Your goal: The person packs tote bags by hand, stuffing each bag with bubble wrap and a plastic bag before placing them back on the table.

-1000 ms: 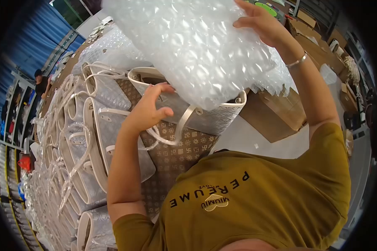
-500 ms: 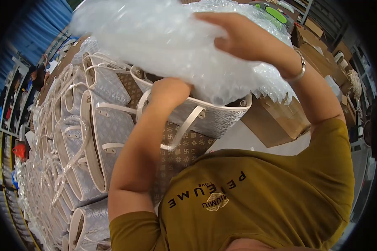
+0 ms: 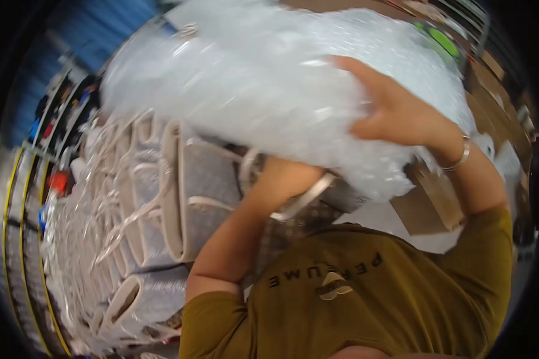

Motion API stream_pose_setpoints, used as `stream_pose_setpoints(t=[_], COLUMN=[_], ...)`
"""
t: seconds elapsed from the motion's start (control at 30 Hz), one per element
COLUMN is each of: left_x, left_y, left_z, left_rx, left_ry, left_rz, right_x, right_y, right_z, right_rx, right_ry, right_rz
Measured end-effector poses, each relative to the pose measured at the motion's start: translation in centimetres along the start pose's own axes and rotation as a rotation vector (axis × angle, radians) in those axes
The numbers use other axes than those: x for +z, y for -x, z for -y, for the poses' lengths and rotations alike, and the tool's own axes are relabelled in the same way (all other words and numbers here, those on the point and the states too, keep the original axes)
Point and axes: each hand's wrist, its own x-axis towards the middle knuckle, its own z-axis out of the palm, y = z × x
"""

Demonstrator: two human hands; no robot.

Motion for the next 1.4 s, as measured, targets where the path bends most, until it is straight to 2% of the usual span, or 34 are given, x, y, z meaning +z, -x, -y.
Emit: stream_pose_setpoints(t=[0.03, 0.07, 0.1, 0.13, 0.2, 0.23, 0.3, 0.33, 0.4, 0.43, 0.5, 0.53, 0.57, 0.6, 0.63, 0.67, 0.7, 0.77, 0.8, 0.83, 0.93, 1.03, 1.07, 1.1, 1.17, 1.23, 1.3, 1.33, 1.4], left_x=[0.0, 0.3, 0.7, 1.0, 1.5, 1.8, 1.9, 1.9, 2.2, 2.1, 1.1, 0.6, 0.3, 0.2, -0.1, -0.2, -0.4, -0.9, -1.2, -1.4, -0.7, 0.4, 0.2, -0.1, -1.1, -4.3, -7.6, -8.3, -8.0], left_y=[0.0, 0.0, 0.0, 0.0, -0.1, -0.1, 0.0, 0.1, 0.2, 0.1, 0.3, 0.7, 1.2, 1.2, 1.3, 1.3, 1.0, -0.1, -0.7, -1.3, -3.8, -6.1, -6.4, -6.2, -5.1, -3.1, -0.2, -0.4, -0.3], left_z=[0.4, 0.9, 1.5, 1.9, 1.8, 1.7, 1.7, 1.8, 1.3, 1.2, 1.5, 1.3, 1.4, 1.5, 1.8, 2.0, 1.9, 1.9, 2.1, 2.3, 2.7, 4.2, 4.4, 4.6, 4.9, 5.1, 4.2, 2.9, 0.3], left_rx=[-0.064, -0.093, -0.001, 0.099, 0.092, 0.096, 0.101, 0.127, 0.183, 0.194, 0.166, 0.192, 0.214, 0.245, 0.189, 0.122, 0.123, -0.031, -0.108, -0.112, 0.144, 0.221, 0.256, 0.264, 0.259, 0.390, 0.082, 0.087, 0.404], left_ry=[-0.050, -0.067, -0.003, 0.061, 0.060, 0.068, 0.075, 0.071, 0.079, 0.105, 0.020, 0.040, 0.059, 0.093, 0.084, 0.062, 0.065, 0.099, 0.116, 0.115, -0.006, 0.113, 0.164, 0.156, -0.018, -0.050, 0.153, 0.158, 0.314], left_rz=[0.068, 0.043, -0.045, -0.127, -0.164, -0.193, -0.228, -0.309, -0.450, -0.432, -0.155, -0.168, -0.181, -0.165, -0.125, -0.094, -0.104, 0.156, 0.288, 0.283, 0.591, 0.633, 0.650, 0.653, 0.511, 0.287, 0.035, 0.052, -0.218], right_x=[-0.7, -2.5, -4.0, -4.2, -3.8, -3.4, -2.0, -1.6, -1.2, -1.4, -3.3, -4.9, -6.1, -7.1, -7.7, -8.1, -8.5, -8.8, -8.7, -8.0, -6.3, -5.8, -5.9, -6.2, -7.0, -7.4, -6.9, -6.6, -6.0], right_y=[-0.3, -0.4, -0.5, -0.4, 0.3, 0.7, 1.7, 1.7, 1.2, 1.3, 1.6, 1.4, 2.2, 2.7, 3.2, 3.8, 4.5, 4.6, 4.1, 3.7, 3.0, 1.0, 0.7, 0.5, -0.1, -0.5, -0.2, 0.0, -0.5], right_z=[-1.9, -2.1, -2.1, -2.8, -4.3, -4.8, -5.8, -6.2, -7.2, -7.7, -8.1, -8.1, -8.3, -8.2, -8.1, -8.5, -9.6, -10.9, -11.3, -11.0, -10.2, -9.6, -9.3, -8.9, -8.2, -8.8, -10.0, -10.0, -9.2], right_rx=[-0.036, 0.114, 0.270, 0.250, 0.275, 0.270, 0.295, 0.308, 0.312, 0.323, 0.399, 0.457, 0.509, 0.417, 0.303, 0.306, 0.191, -0.048, -0.057, -0.024, 0.076, 0.258, 0.257, 0.316, 0.427, 0.382, 0.328, 0.344, 0.366], right_ry=[-0.043, 0.141, 0.335, 0.336, -0.021, -0.017, -0.438, -0.650, -0.605, -0.558, -0.357, -0.206, -0.190, -0.263, -0.330, -0.316, -0.344, -0.408, -0.408, -0.396, -0.368, -0.338, -0.341, -0.221, 0.025, 0.088, 0.212, 0.205, 0.232], right_rz=[-0.048, 0.083, 0.203, 0.212, 0.160, 0.164, 0.028, -0.041, -0.089, -0.146, -0.209, -0.205, -0.241, -0.391, -0.526, -0.531, -0.520, -0.476, -0.466, -0.425, -0.361, -0.266, -0.275, -0.208, -0.078, -0.085, -0.048, -0.054, -0.024])
